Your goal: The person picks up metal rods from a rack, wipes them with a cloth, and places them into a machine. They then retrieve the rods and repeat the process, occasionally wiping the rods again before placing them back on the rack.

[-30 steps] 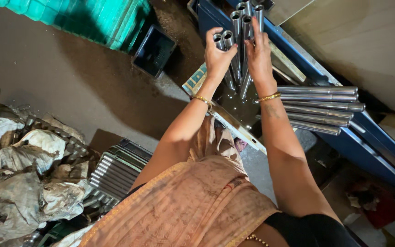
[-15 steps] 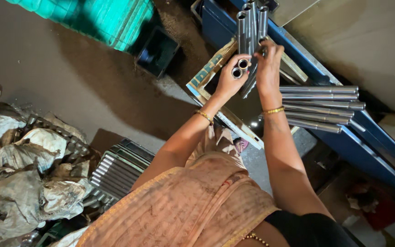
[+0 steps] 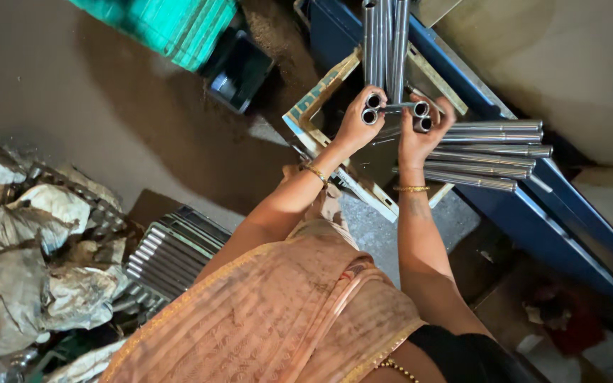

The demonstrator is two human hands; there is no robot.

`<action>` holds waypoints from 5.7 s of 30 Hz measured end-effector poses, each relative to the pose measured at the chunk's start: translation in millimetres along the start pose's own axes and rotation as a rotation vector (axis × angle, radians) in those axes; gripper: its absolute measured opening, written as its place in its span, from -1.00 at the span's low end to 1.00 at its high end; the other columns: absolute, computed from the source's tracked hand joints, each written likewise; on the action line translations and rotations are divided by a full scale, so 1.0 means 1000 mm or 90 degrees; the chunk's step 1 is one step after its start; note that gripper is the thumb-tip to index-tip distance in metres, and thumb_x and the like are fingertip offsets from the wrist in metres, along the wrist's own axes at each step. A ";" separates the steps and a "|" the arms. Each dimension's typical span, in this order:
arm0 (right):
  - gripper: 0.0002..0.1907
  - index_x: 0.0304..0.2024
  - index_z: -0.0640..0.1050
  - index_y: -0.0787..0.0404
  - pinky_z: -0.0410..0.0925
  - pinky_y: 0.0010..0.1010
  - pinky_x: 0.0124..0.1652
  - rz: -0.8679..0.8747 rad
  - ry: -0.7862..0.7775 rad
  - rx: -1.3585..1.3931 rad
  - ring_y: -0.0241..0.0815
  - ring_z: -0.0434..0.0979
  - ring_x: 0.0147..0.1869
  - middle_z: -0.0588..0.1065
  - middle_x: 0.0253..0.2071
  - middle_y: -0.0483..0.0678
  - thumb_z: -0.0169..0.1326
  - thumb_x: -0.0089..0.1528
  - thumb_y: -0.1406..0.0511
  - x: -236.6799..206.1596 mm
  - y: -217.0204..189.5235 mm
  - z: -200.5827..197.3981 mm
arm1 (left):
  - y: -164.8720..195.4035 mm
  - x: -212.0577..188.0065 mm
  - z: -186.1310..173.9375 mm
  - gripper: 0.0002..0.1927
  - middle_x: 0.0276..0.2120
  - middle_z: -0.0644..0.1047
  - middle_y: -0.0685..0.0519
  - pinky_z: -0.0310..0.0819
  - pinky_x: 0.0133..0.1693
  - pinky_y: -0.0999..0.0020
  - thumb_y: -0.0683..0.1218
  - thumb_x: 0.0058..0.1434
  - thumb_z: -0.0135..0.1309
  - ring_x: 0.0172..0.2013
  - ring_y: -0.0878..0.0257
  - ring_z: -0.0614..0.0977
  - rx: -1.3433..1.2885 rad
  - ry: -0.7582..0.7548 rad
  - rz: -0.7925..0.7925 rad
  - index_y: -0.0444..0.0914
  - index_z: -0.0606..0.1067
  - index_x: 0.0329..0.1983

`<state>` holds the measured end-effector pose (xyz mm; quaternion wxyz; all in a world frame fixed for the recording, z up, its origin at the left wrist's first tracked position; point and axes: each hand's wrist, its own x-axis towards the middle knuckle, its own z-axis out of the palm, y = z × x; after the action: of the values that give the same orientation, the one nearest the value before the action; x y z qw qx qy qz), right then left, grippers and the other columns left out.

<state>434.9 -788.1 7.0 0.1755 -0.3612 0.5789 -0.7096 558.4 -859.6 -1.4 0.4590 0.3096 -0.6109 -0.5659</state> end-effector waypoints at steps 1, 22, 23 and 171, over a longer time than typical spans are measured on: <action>-0.42 0.10 0.30 0.14 0.45 -0.43 0.09 0.039 0.000 0.013 -0.20 0.57 0.09 0.53 -0.03 -0.03 0.25 0.15 0.56 -0.002 0.001 -0.002 | 0.001 -0.004 0.002 -0.62 -0.27 0.46 0.04 0.48 -0.04 0.39 -0.41 0.06 0.09 -0.19 0.26 0.58 -0.001 0.009 0.002 -0.25 0.38 -0.09; -0.62 -0.02 0.49 0.28 0.44 -0.45 0.04 0.052 -0.121 0.006 -0.26 0.53 0.01 0.52 -0.09 -0.04 0.15 0.18 0.68 -0.058 -0.097 -0.032 | 0.092 -0.065 -0.032 -0.62 -0.27 0.45 0.09 0.45 -0.03 0.44 -0.45 0.00 0.02 -0.20 0.31 0.53 -0.076 0.187 0.104 -0.25 0.38 -0.15; -0.62 -0.01 0.50 0.28 0.43 -0.45 0.02 0.058 -0.105 0.024 -0.26 0.52 0.00 0.53 -0.10 -0.03 0.14 0.19 0.68 -0.062 -0.098 -0.028 | 0.092 -0.068 -0.033 -0.61 -0.27 0.46 0.10 0.45 -0.03 0.44 -0.45 -0.01 0.01 -0.20 0.32 0.53 -0.081 0.193 0.106 -0.25 0.38 -0.14; -0.60 0.02 0.30 0.19 0.43 -0.26 0.09 -0.335 0.067 -0.453 -0.06 0.35 0.13 0.24 0.07 0.08 0.21 0.30 0.52 0.076 0.054 0.031 | -0.088 0.127 -0.007 -0.65 -0.16 0.56 0.08 0.46 0.06 0.40 -0.41 0.12 0.09 -0.06 0.31 0.59 -0.255 -0.106 -0.007 -0.26 0.39 -0.07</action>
<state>396.3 -875.2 -18.9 -0.1760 -0.4978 0.6836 -0.5039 502.9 -990.6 -60.9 0.4559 0.1680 -0.5206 -0.7021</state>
